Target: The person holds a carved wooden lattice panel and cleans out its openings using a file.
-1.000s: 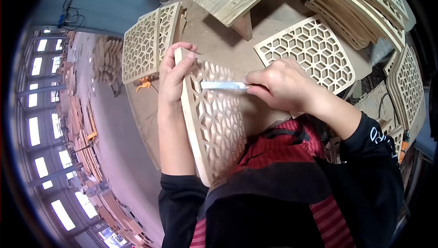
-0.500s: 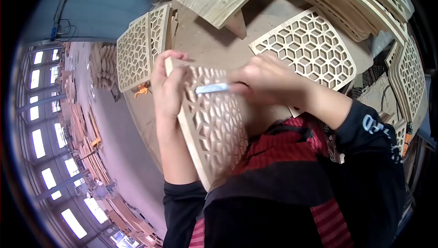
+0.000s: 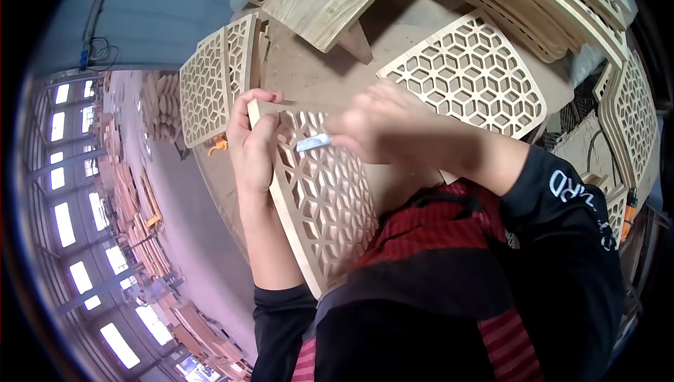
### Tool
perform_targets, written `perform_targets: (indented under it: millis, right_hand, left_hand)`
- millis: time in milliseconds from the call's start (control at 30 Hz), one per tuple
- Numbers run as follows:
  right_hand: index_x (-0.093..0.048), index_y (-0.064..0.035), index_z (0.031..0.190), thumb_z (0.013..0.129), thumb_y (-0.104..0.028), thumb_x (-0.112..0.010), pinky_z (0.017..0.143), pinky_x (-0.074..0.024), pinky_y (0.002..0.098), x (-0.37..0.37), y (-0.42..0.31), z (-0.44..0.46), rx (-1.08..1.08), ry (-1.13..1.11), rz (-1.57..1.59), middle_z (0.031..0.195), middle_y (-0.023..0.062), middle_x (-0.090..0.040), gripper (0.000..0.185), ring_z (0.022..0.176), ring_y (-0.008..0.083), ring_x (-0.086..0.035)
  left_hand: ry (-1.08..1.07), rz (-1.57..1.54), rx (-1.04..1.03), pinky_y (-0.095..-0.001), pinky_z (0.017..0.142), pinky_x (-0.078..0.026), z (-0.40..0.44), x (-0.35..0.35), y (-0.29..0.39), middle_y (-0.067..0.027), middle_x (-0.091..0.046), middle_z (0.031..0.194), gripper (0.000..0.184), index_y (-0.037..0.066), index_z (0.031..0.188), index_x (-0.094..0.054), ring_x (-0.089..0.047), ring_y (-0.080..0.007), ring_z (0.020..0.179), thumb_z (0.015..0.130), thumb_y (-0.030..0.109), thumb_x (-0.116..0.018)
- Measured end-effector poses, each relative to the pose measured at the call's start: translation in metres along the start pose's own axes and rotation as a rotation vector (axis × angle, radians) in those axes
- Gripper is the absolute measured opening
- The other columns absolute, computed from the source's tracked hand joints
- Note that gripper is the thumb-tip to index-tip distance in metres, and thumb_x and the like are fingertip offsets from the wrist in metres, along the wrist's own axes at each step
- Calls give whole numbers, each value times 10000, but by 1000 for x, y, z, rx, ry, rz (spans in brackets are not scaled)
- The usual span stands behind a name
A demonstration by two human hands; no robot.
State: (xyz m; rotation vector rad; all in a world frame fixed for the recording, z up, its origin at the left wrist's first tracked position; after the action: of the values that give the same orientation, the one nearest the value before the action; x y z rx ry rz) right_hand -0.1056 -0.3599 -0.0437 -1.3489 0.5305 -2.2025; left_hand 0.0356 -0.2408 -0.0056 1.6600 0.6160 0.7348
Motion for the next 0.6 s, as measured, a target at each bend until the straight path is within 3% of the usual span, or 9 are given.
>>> perform_targets:
  millis: [67, 200, 233, 333, 367, 467, 500, 600]
  right_hand:
    - [-696, -139, 916, 943, -282, -582, 593, -475, 369, 6, 1, 3, -100, -313, 27, 592, 63, -612, 185, 548, 214, -611]
    - [-689, -143, 859, 898, -228, -618, 500, -466, 389, 33, 13, -9, -18, -153, 9, 552, 62, -598, 118, 519, 246, -617]
    - [-679, -125, 871, 881, -209, -625, 515, -469, 405, 34, 5, 5, -124, -410, -1, 579, 82, -612, 101, 552, 278, -634]
    - [-672, -119, 899, 864, -193, -629, 521, -474, 397, -4, -10, 11, 96, 105, 31, 586, 85, -613, 92, 559, 285, -634]
    - [-658, -113, 908, 849, -160, -631, 514, -475, 395, -5, -8, 9, 104, 83, 80, 594, 87, -616, 80, 557, 274, -636]
    - [-612, -82, 663, 768, -94, -619, 579, -498, 367, 15, -5, 6, -68, -179, 129, 608, 86, -626, 106, 610, 245, -666]
    - [-623, -84, 661, 745, -75, -615, 563, -501, 368, 35, -1, 4, -115, -300, 199, 610, 95, -631, 85, 594, 250, -661]
    - [-613, -98, 637, 725, -69, -606, 543, -496, 363, 41, 3, 1, -188, -244, 129, 605, 102, -632, 93, 593, 245, -662]
  left_hand:
    - [16, 24, -24, -248, 653, -454, -1, -1, -1, -81, -596, 1081, 269, 38, 1080, -550, -540, -93, 732, 837, -52, -478]
    - [11, -14, -1, -244, 663, -459, 0, 0, -2, -77, -600, 1073, 270, 35, 1080, -552, -546, -93, 735, 832, -50, -488]
    - [11, -33, 5, -245, 663, -459, 2, -3, -2, -77, -600, 1072, 270, 34, 1081, -552, -548, -95, 735, 832, -48, -491]
    - [-14, 72, -24, -247, 660, -462, 3, -13, 2, -80, -599, 1075, 269, 30, 1085, -550, -559, -103, 733, 833, -45, -491]
    - [-5, 50, -14, -247, 658, -461, 3, -12, 3, -79, -601, 1069, 267, 29, 1079, -552, -561, -104, 730, 830, -46, -492]
    - [24, -18, 29, -246, 654, -460, 0, -4, 2, -77, -607, 1048, 260, 27, 1061, -560, -566, -104, 720, 821, -49, -495]
    - [33, 0, 22, -243, 651, -458, 1, -2, 3, -77, -609, 1049, 258, 27, 1056, -562, -565, -103, 717, 818, -48, -498]
    - [36, 53, 12, -236, 642, -453, 3, -4, 5, -77, -613, 1052, 249, 27, 1042, -569, -561, -99, 709, 811, -43, -506]
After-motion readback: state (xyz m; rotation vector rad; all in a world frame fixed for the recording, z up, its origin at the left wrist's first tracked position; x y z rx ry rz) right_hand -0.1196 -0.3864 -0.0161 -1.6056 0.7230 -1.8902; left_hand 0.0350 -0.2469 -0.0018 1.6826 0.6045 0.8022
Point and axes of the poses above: each hand's wrist, its own z-axis towards the middle knuckle, its own x-axis out of the back of the hand, y = z × x, the point moved 5 cm from there along z, towards the middle knuckle
